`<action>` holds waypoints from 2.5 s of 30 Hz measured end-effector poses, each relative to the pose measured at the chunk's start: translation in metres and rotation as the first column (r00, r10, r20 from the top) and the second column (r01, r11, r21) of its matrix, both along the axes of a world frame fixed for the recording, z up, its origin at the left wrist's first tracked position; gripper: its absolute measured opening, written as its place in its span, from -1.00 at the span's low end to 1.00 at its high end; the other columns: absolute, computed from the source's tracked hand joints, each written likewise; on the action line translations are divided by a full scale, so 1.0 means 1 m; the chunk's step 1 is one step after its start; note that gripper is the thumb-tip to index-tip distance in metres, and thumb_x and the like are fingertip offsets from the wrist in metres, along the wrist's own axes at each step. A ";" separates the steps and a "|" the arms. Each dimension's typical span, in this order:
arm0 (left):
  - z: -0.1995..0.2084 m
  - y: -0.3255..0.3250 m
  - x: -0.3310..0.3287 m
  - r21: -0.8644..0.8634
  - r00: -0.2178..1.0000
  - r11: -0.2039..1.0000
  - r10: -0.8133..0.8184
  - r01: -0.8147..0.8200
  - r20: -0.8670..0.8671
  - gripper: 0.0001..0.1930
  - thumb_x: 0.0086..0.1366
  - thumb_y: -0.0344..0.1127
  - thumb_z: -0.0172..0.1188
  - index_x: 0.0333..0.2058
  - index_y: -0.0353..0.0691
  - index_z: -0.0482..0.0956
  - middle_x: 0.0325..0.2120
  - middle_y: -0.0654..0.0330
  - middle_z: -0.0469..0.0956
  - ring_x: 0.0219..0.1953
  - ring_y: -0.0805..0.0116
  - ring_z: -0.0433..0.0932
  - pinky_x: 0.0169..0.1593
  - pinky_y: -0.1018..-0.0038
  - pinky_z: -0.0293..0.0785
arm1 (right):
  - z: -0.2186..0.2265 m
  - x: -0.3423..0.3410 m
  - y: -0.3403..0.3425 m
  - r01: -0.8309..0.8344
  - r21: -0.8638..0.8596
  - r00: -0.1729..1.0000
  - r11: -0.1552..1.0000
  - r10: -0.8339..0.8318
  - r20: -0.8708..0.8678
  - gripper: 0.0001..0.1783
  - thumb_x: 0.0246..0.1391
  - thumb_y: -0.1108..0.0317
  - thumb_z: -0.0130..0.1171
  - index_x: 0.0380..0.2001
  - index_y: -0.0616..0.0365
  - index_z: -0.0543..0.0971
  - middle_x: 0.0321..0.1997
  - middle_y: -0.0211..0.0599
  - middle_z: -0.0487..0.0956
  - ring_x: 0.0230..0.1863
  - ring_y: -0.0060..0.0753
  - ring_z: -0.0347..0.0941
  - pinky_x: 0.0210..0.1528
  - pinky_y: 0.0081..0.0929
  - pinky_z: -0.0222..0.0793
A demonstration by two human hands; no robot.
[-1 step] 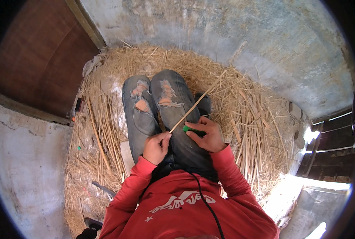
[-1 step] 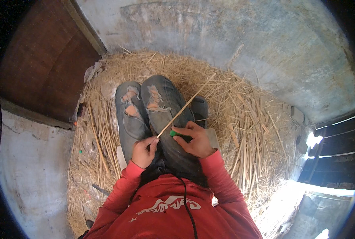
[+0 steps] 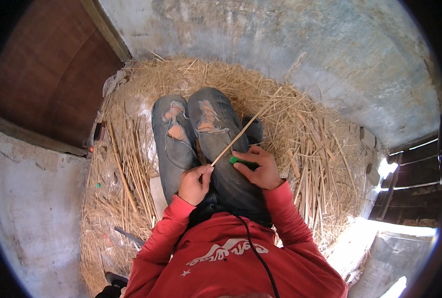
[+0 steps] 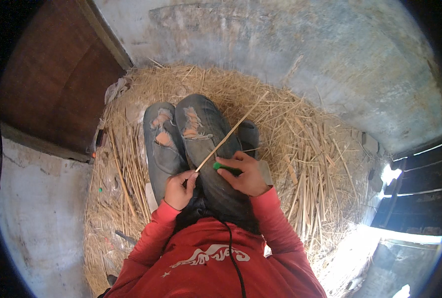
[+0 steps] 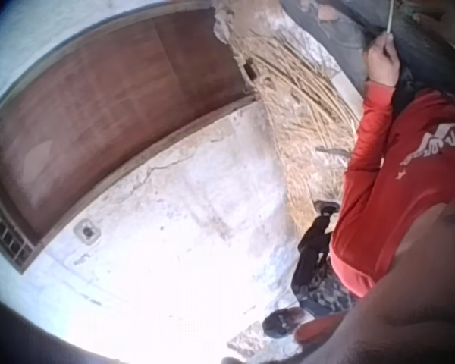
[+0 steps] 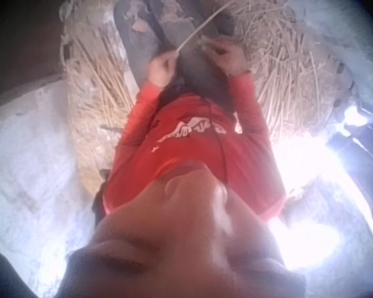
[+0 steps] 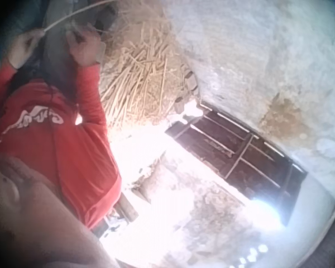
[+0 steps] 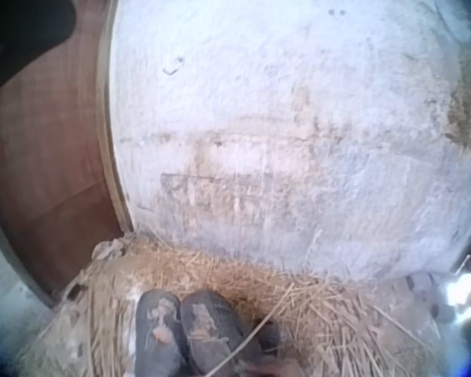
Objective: The person uses a cutter to shave thin layers off a long bamboo stick while sitting on a floor covered in straw.
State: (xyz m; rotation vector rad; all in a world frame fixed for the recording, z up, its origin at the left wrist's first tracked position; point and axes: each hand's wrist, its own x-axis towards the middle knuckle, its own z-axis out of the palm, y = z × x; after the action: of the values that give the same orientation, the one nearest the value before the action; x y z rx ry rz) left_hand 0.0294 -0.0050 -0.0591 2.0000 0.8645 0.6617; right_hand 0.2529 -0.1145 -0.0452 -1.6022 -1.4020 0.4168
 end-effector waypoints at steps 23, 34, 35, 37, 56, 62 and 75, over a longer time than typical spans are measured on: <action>0.013 0.016 -0.003 -0.460 0.978 0.886 0.149 -0.068 0.142 -0.74 0.51 -0.29 0.17 0.03 -0.30 0.69 -0.55 0.26 0.59 -0.66 0.58 0.45 -0.57 0.55 0.36 | 0.028 -0.043 -0.007 -0.202 0.035 0.950 0.979 0.205 -0.236 -0.81 0.01 0.40 0.50 -0.50 0.22 0.66 -0.63 -0.29 0.52 -0.62 -0.46 0.41 -0.54 -0.47 0.25; 0.005 0.034 -0.003 -0.259 0.973 0.959 0.162 -0.115 0.167 -0.71 0.53 -0.24 0.16 0.00 -0.31 0.70 -0.58 0.29 0.53 -0.60 0.59 0.44 -0.49 0.58 0.36 | 0.060 -0.003 -0.030 -0.898 0.278 0.123 0.341 0.801 -0.586 -0.86 0.06 0.39 0.43 -0.40 0.25 0.73 -0.53 -0.19 0.65 -0.57 -0.29 0.55 -0.53 -0.41 0.36; 0.003 0.040 -0.003 -0.148 0.968 0.980 0.162 -0.135 0.189 -0.71 0.53 -0.24 0.16 0.00 -0.32 0.70 -0.59 0.30 0.52 -0.57 0.58 0.45 -0.46 0.58 0.36 | 0.061 0.005 -0.032 -0.886 0.310 0.122 0.345 0.818 -0.561 -0.86 0.06 0.38 0.42 -0.45 0.22 0.69 -0.56 -0.23 0.63 -0.58 -0.33 0.54 -0.55 -0.42 0.34; 0.020 0.043 -0.006 -0.201 0.972 0.969 0.176 -0.143 0.156 -0.72 0.52 -0.25 0.16 -0.02 -0.33 0.70 -0.62 0.32 0.49 -0.53 0.60 0.44 -0.41 0.57 0.37 | 0.061 0.027 -0.041 -0.860 0.371 0.123 0.350 0.849 -0.515 -0.80 0.07 0.35 0.40 -0.57 0.14 0.63 -0.60 -0.32 0.59 -0.61 -0.39 0.52 -0.58 -0.45 0.31; 0.011 0.009 -0.030 0.009 0.991 0.991 -0.130 0.130 0.001 -0.78 0.39 -0.31 0.30 -0.16 -0.37 0.74 -0.46 -0.10 0.69 -0.60 0.20 0.57 -0.42 0.38 0.47 | -0.005 -0.023 -0.015 0.412 -0.101 0.882 0.906 -0.424 -0.204 -0.62 0.25 0.38 0.32 0.14 0.06 0.67 -0.29 -0.01 0.72 -0.38 -0.31 0.67 -0.30 -0.40 0.51; 0.014 0.007 -0.029 0.011 0.994 0.995 -0.103 0.104 -0.031 -0.78 0.38 -0.31 0.30 -0.17 -0.38 0.73 -0.43 -0.11 0.69 -0.56 0.14 0.61 -0.38 0.37 0.51 | -0.012 -0.026 -0.010 0.519 -0.051 0.848 0.853 -0.522 -0.089 -0.65 0.21 0.37 0.36 0.08 0.08 0.70 -0.34 0.01 0.70 -0.40 -0.24 0.66 -0.32 -0.39 0.49; -0.003 0.006 -0.015 -0.027 0.994 0.994 -0.109 0.109 0.012 -0.79 0.39 -0.31 0.29 -0.16 -0.37 0.72 -0.47 -0.13 0.65 -0.57 0.12 0.58 -0.39 0.35 0.49 | -0.017 -0.023 -0.007 0.262 0.055 0.965 0.964 -0.261 -0.022 -0.64 0.18 0.41 0.39 0.05 0.14 0.71 -0.43 -0.16 0.61 -0.49 -0.31 0.54 -0.40 -0.38 0.41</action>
State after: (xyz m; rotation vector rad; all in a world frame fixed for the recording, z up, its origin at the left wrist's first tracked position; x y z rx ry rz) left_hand 0.0139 0.0010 -0.0622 2.0021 0.7485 0.5942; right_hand 0.2295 -0.1216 -0.0619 -1.7050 -1.1600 0.2290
